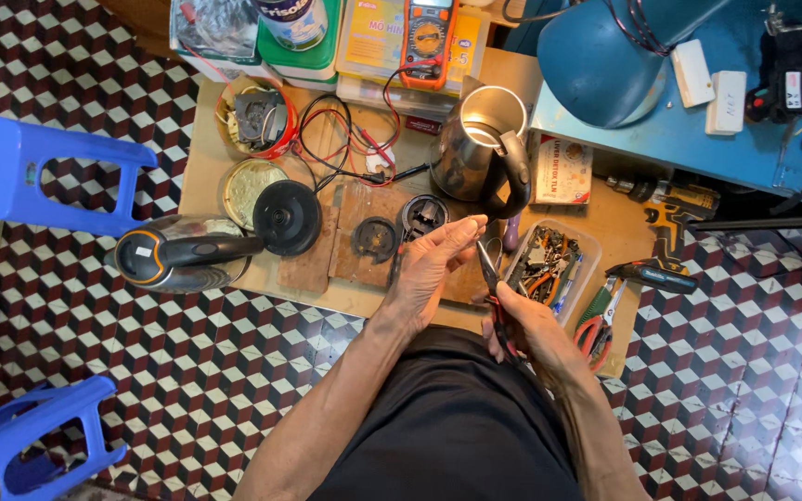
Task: The person disassembles a black plastic kettle base, uses pliers to trim a small metal component, and reassembles the base. The person handles the base parts and a metal piece, then secures the base together.
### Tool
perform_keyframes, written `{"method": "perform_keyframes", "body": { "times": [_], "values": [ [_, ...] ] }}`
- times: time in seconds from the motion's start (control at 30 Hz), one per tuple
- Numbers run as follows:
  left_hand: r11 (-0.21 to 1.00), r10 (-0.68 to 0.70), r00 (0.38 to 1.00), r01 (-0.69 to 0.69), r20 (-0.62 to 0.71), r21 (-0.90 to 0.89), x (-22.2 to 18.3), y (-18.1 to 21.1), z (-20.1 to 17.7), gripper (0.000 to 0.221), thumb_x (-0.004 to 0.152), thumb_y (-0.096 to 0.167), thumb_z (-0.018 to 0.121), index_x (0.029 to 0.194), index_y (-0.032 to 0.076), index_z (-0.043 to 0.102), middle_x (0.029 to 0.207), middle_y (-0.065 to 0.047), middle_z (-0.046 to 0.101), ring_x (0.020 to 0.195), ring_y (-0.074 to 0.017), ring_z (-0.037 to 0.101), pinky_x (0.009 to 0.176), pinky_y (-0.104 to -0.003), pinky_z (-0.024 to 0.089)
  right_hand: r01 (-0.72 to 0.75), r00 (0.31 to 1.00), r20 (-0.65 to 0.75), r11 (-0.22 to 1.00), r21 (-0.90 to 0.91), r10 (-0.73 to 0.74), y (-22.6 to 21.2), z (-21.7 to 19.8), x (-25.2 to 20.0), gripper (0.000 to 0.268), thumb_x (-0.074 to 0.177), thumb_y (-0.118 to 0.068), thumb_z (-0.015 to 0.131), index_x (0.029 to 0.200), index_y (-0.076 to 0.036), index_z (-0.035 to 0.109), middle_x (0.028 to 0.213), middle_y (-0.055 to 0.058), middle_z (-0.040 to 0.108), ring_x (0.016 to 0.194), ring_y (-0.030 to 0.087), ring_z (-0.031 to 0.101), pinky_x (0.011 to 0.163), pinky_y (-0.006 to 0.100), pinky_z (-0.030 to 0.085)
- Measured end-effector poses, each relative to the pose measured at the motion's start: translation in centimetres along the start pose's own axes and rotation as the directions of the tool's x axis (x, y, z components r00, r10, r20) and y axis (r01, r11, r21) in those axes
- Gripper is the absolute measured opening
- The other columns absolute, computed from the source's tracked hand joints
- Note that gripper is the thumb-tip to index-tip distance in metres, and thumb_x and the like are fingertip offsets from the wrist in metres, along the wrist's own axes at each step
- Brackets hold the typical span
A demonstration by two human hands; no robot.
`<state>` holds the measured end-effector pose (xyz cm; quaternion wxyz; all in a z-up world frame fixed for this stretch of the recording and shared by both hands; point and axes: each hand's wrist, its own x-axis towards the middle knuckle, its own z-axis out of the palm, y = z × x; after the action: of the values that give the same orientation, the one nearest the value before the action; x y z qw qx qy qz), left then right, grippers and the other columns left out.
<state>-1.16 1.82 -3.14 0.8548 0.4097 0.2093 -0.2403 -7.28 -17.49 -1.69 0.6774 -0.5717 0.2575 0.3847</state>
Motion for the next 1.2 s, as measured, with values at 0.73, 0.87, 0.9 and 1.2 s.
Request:
{"method": "perform_keyframes", "body": {
  "times": [0.73,0.87,0.9,1.2],
  "values": [
    [0.999,-0.021,0.960,0.027,-0.278,0.019,-2.8,-5.3,-5.5,0.028,0.095,0.028,0.072,0.110,0.004,0.067,0.096,-0.007,0.075,0.081,-0.0112,0.069,0.076,-0.026,0.057,0.351,0.692,-0.072,0.422,-0.836,-0.718,5.5,0.7,10.9,0.039,0.096,-0.017,0.071,0.129,-0.001,0.061,0.118,0.023,0.065,0.104,0.038,0.067,0.089,0.045,0.053],
    [0.959,-0.250,0.954,0.221,-0.165,-0.176,-2.2,-6.9,-8.3,0.025,0.093,0.029,0.074,0.108,0.011,0.066,0.101,-0.004,0.073,0.092,-0.0130,0.068,0.084,-0.028,0.055,0.482,0.825,-0.073,0.766,-0.426,-0.560,4.0,3.7,5.7,0.037,0.095,-0.015,0.069,0.130,-0.006,0.062,0.116,0.009,0.069,0.106,0.018,0.068,0.090,0.029,0.055],
    [0.931,-0.304,0.946,0.269,-0.116,-0.245,-2.0,-7.0,-8.5,0.024,0.093,0.029,0.075,0.107,0.011,0.066,0.102,-0.003,0.071,0.095,-0.0135,0.068,0.087,-0.030,0.056,0.506,0.816,-0.074,0.771,-0.388,-0.573,3.8,4.9,4.9,0.035,0.095,-0.013,0.070,0.128,-0.005,0.062,0.114,0.007,0.069,0.105,0.015,0.067,0.090,0.027,0.055],
    [0.784,-0.465,0.866,0.498,0.182,-0.369,-1.5,-4.5,-9.9,0.024,0.094,0.032,0.076,0.108,0.014,0.068,0.104,0.000,0.067,0.102,-0.0138,0.063,0.097,-0.036,0.052,0.541,0.616,-0.182,0.579,-0.610,-0.767,2.5,10.8,3.5,0.022,0.098,-0.007,0.071,0.119,-0.002,0.068,0.106,0.007,0.068,0.097,0.013,0.068,0.086,0.025,0.055]
  ]
}}
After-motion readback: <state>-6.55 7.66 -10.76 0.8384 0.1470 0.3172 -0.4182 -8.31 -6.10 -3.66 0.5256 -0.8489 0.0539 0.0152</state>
